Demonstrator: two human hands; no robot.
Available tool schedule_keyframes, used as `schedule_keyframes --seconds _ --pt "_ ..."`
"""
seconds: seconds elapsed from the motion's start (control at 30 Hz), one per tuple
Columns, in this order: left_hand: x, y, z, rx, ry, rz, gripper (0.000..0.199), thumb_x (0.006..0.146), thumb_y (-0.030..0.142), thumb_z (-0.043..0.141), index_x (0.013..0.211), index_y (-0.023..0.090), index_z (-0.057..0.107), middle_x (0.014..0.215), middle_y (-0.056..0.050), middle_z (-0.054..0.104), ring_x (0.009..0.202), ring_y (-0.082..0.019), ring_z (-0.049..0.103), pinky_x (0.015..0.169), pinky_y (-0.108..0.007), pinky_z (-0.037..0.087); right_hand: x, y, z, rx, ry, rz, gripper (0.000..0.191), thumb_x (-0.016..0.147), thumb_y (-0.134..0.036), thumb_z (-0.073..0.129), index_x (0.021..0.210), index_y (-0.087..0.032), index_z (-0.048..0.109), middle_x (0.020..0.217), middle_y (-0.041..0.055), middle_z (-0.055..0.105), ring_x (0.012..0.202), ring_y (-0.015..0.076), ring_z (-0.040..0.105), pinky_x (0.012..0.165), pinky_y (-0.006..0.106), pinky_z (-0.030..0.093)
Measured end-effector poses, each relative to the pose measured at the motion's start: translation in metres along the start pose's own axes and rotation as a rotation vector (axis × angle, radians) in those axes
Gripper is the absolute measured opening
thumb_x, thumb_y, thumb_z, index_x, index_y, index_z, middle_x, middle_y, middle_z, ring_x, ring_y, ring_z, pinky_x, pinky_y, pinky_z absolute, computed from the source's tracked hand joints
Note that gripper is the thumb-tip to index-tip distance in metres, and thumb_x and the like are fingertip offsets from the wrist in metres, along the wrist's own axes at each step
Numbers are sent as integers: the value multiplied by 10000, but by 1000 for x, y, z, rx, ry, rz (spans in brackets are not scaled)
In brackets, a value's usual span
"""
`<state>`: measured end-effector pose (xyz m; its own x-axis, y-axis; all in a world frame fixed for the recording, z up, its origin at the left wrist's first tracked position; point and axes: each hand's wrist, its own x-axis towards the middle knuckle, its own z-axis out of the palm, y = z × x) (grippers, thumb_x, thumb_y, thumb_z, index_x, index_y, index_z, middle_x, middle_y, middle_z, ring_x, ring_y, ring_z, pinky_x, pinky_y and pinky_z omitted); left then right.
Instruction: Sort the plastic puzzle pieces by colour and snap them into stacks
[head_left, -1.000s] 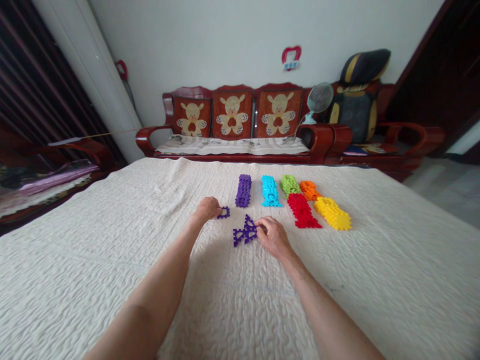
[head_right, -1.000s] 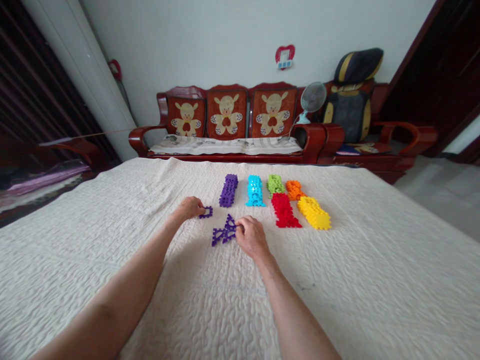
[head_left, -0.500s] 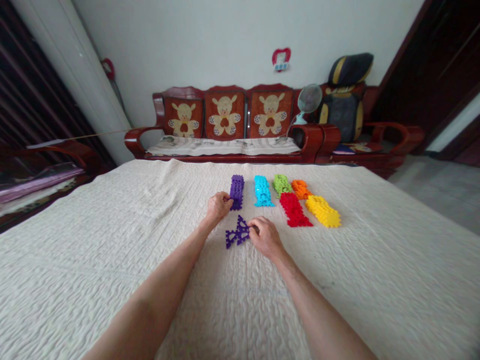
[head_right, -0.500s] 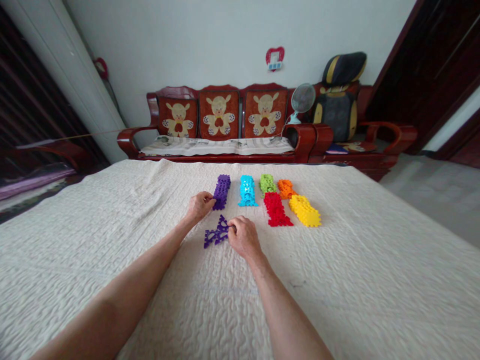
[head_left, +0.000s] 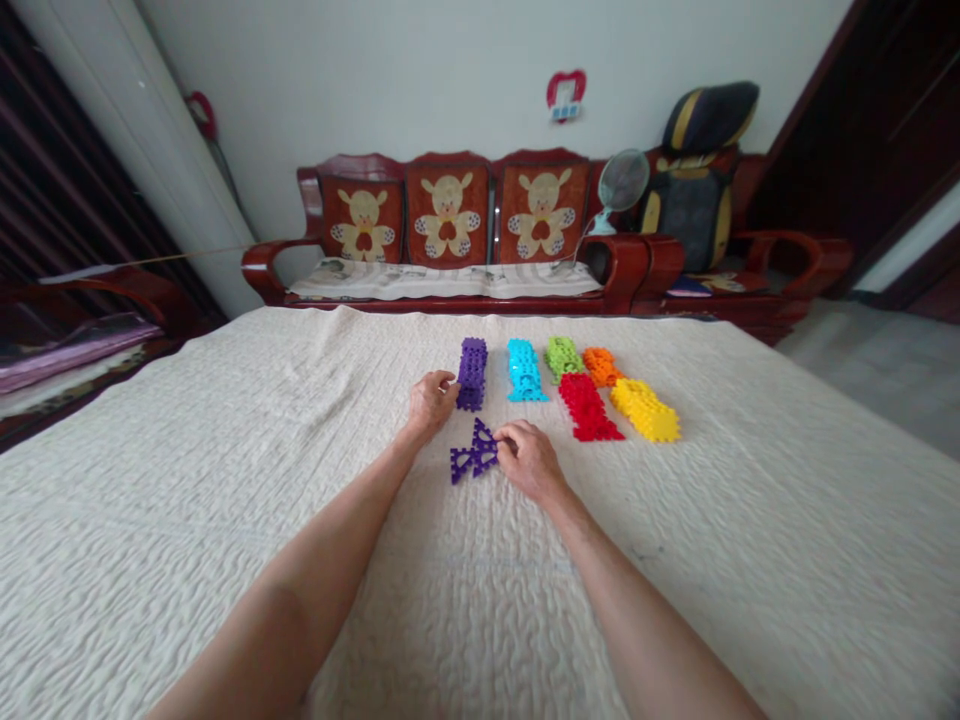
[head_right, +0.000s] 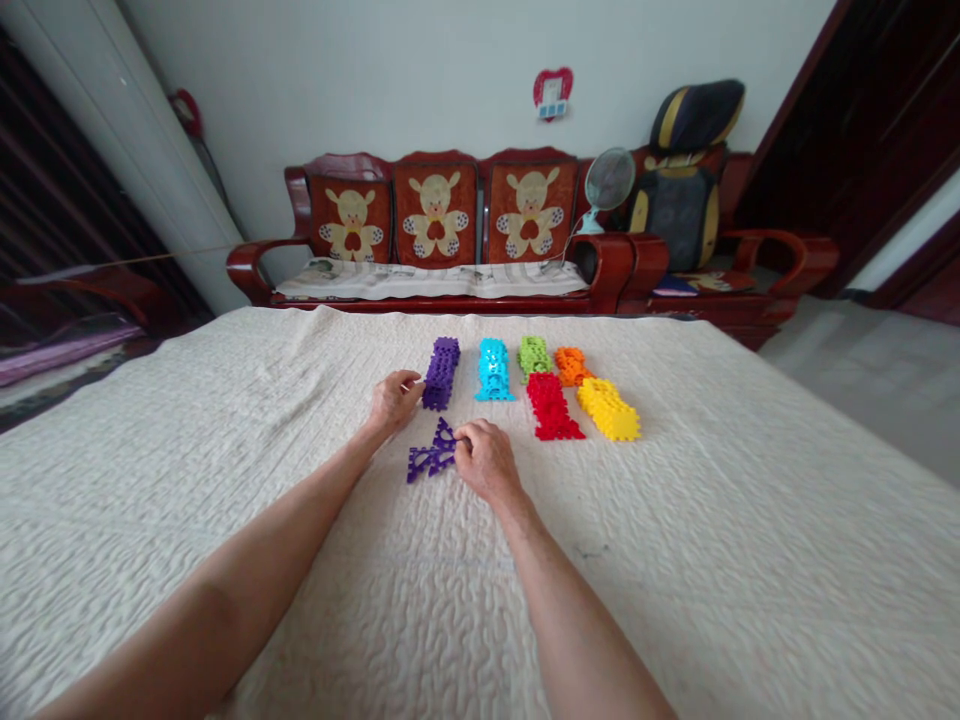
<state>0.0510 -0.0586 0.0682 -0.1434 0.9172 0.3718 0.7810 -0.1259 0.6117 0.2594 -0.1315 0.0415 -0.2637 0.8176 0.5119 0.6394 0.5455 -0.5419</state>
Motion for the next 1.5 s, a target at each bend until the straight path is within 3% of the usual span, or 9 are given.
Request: schedule_keyframes --seconds 0.17,0.43,0.6,0.7,0.83,0.97,1.13,1.27,1.5 --pt "-11 7 -15 -24 -105 70 232 862 205 549 933 154 764 924 -67 758 823 -155 665 807 -232 489 0 -2 -2 36 -1 31 181 773 -132 568 888 -205 688 942 67 717 938 211 654 888 330 496" --pt "-41 7 -38 -72 -473 355 189 814 242 614 902 165 763 841 -16 749 718 -112 650 687 -188 491 0 -6 -6 41 -67 -3 205 753 -207 597 934 -191 692 1009 85 723 979 232 652 933 368 497" --pt "-47 8 -30 10 -403 373 322 791 199 619 1085 186 749 1040 -50 757 770 -126 674 750 -221 530 0 -8 -5 -11 -89 -43 328 729 -197 586 1039 -178 691 1104 104 725 1065 265 643 996 419 472" --pt "-46 13 -27 -33 -466 445 327 799 137 564 1051 190 766 988 -28 769 821 -131 687 795 -223 531 0 -8 -7 11 -96 -27 279 724 -189 569 970 -189 701 1037 87 743 1027 257 659 981 406 480" --pt "-46 14 -28 -123 -547 470 326 812 94 521 986 188 780 892 -2 773 777 -114 689 753 -193 523 0 -8 -10 138 -56 108 295 762 -200 526 1005 -197 693 965 61 757 939 216 692 923 351 513" --pt "-45 8 -27 -139 -492 515 311 816 92 525 993 171 768 917 -34 767 821 -136 698 781 -221 536 0 -6 -11 193 10 243 347 759 -188 495 1047 -197 689 967 53 763 915 203 703 899 337 528" --pt "-42 5 -18 -134 -470 772 432 749 33 503 1089 177 728 1148 -84 725 1079 -186 669 953 -305 520 1 -5 -9 191 11 239 365 729 -153 479 1016 -206 698 969 44 765 921 197 703 909 337 529" --pt "-41 9 -11 -81 -558 929 459 746 7 454 1086 177 709 1075 -78 733 1030 -179 672 946 -313 512 2 -4 -8 199 20 252 355 742 -155 474 1008 -211 703 963 42 768 912 191 705 913 328 529" --pt "-45 12 -11 52 -496 866 280 921 158 453 1029 178 710 969 -80 712 941 -179 656 896 -297 509 2 -7 -10 241 23 266 304 813 -237 459 983 -216 710 951 40 770 900 191 701 897 320 529"
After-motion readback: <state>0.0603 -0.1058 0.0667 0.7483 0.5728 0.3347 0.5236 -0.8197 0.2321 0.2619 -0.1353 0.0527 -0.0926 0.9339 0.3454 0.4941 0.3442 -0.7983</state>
